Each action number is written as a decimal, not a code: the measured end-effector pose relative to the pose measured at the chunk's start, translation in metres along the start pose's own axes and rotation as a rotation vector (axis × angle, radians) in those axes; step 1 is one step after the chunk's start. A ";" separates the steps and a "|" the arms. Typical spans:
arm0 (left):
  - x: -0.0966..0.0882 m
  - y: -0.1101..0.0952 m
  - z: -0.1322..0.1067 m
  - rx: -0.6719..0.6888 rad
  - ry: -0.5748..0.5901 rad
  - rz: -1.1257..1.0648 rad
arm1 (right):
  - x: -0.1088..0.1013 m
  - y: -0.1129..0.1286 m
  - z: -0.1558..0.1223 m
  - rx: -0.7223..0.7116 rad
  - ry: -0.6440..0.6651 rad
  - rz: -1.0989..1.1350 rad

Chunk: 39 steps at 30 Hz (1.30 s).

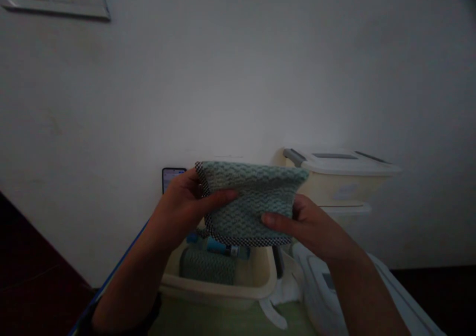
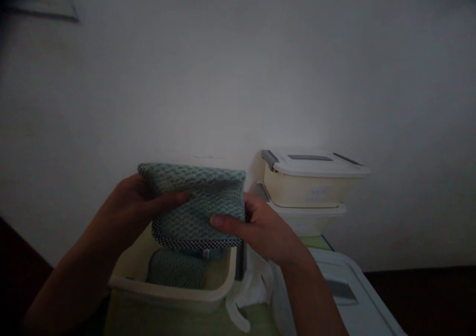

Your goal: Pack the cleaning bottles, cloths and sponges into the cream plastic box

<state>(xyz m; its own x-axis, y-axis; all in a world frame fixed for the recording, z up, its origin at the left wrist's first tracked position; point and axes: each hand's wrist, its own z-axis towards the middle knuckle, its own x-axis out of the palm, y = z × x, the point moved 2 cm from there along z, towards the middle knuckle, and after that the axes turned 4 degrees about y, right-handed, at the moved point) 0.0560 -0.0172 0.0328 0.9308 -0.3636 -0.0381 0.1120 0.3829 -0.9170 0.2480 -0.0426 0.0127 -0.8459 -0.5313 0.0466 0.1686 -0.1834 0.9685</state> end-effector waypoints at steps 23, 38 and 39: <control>-0.025 -0.006 -0.011 0.024 0.424 0.153 | -0.017 -0.001 -0.007 -0.123 -0.052 -0.172; -0.035 0.012 -0.011 -0.337 0.506 0.868 | 0.007 -0.027 0.012 0.130 0.096 -0.837; -0.036 0.015 -0.010 -0.359 0.527 0.885 | 0.008 -0.030 0.013 0.137 0.128 -0.862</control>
<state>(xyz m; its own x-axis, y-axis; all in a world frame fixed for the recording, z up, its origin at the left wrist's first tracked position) 0.0210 -0.0074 0.0167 0.3559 -0.4328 -0.8283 -0.7119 0.4487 -0.5403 0.2300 -0.0311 -0.0125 -0.5859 -0.3436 -0.7340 -0.5713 -0.4672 0.6748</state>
